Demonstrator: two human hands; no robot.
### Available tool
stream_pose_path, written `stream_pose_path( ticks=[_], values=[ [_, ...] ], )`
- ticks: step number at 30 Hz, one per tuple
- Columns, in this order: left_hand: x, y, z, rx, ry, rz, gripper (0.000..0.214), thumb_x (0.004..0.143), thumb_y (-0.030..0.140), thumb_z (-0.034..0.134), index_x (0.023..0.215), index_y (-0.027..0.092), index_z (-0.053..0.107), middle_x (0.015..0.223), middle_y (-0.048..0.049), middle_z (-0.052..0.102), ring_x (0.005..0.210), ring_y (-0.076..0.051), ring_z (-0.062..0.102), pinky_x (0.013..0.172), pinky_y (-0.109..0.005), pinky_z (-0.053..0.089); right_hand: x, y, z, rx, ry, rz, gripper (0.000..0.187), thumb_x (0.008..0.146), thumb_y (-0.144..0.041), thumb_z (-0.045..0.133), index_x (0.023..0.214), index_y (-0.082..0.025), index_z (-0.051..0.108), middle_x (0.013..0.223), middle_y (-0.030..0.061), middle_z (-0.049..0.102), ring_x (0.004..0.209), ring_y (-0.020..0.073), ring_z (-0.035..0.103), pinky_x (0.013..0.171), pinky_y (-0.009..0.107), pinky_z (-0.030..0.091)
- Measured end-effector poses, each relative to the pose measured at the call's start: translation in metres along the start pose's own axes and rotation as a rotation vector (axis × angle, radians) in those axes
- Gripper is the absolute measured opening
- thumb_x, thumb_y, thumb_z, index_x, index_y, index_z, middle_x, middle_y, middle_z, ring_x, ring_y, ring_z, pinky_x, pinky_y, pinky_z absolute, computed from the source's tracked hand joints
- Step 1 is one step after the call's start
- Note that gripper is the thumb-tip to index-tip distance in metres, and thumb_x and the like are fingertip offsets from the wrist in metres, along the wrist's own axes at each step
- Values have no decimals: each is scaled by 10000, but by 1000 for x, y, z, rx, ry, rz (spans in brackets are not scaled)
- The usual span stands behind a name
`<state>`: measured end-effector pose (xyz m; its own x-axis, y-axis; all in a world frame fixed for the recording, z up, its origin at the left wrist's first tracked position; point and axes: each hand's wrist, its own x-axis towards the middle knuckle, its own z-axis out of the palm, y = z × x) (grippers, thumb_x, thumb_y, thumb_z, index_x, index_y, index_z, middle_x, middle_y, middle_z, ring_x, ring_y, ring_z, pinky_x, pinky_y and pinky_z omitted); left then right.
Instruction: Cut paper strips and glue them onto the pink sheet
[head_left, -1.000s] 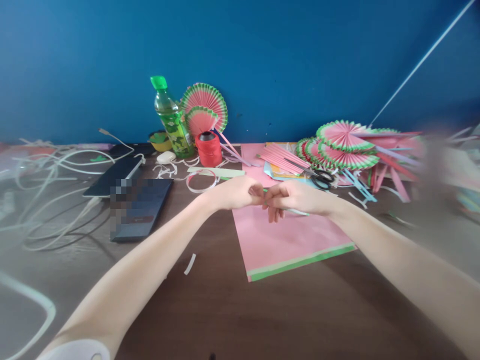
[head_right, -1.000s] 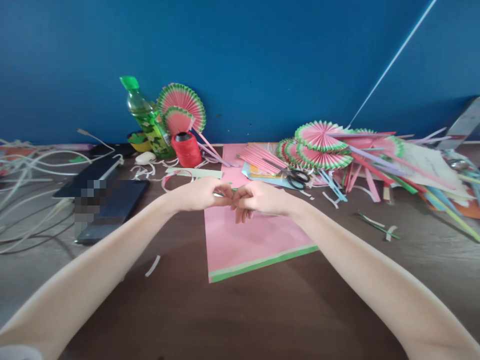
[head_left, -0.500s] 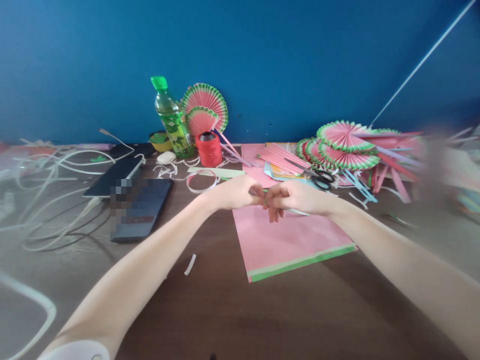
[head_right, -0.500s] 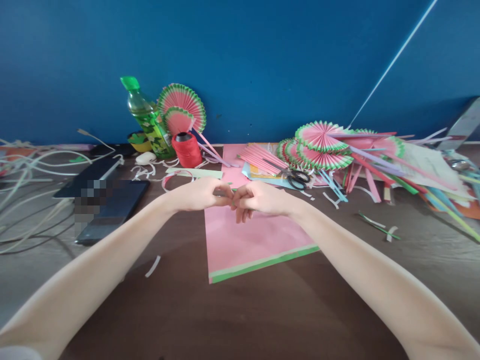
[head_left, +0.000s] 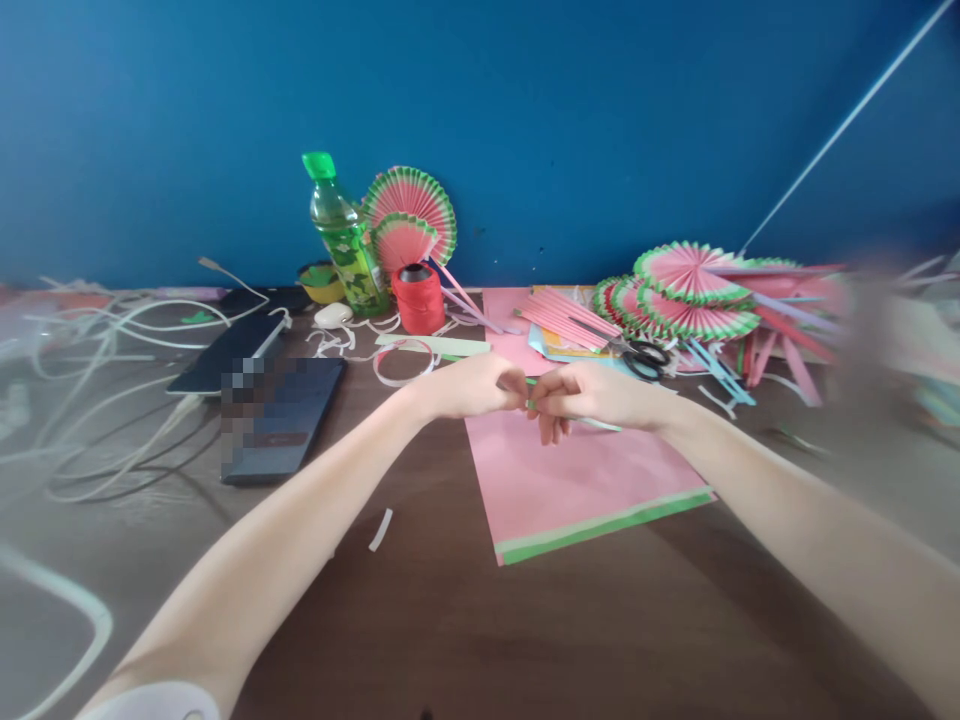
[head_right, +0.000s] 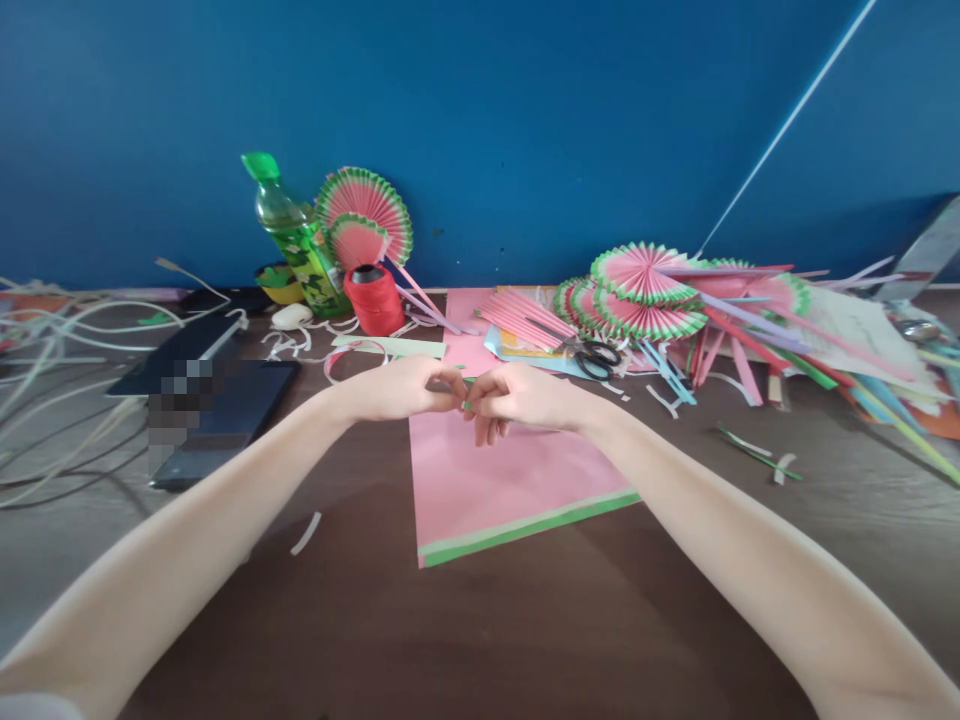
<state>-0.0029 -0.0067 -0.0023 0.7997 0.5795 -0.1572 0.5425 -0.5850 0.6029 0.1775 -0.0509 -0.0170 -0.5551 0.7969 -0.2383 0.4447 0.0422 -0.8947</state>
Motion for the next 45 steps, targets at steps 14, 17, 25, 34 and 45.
stream_pose_path(
  ticks=[14,17,25,34,45],
  values=[
    [-11,-20,-27,223,-40,-292,189,642,297,484,713,206,634,795,26,635,739,-137,539,624,-221,352,0,9,-13,-95,0,77,131,757,-237,499,729,-141,584,539,11,634,500,114,584,522,227,448],
    [-14,-26,-33,251,-35,-343,185,621,297,482,695,211,628,786,22,637,718,-142,535,613,-228,351,-2,9,-15,-96,9,78,127,752,-241,507,713,-145,582,539,17,633,502,123,585,521,237,440],
    [-16,-30,-37,207,-40,-332,177,610,301,492,682,207,623,764,15,627,702,-146,532,593,-230,348,-2,9,-17,-81,17,82,121,740,-227,506,728,-135,584,536,23,627,493,124,575,513,245,432],
    [-17,-39,-39,337,21,-503,162,605,335,489,621,199,573,616,-3,580,546,-137,497,495,-242,312,-2,14,-22,-96,48,116,180,693,-178,496,815,-123,616,488,-9,594,465,113,538,508,249,426],
    [-23,-41,-44,592,234,-629,277,704,373,432,716,169,620,828,-120,647,779,-274,577,637,-319,372,-4,13,-27,-89,89,169,238,653,-147,480,844,-127,621,463,-35,543,446,86,469,499,229,392]
  ],
)
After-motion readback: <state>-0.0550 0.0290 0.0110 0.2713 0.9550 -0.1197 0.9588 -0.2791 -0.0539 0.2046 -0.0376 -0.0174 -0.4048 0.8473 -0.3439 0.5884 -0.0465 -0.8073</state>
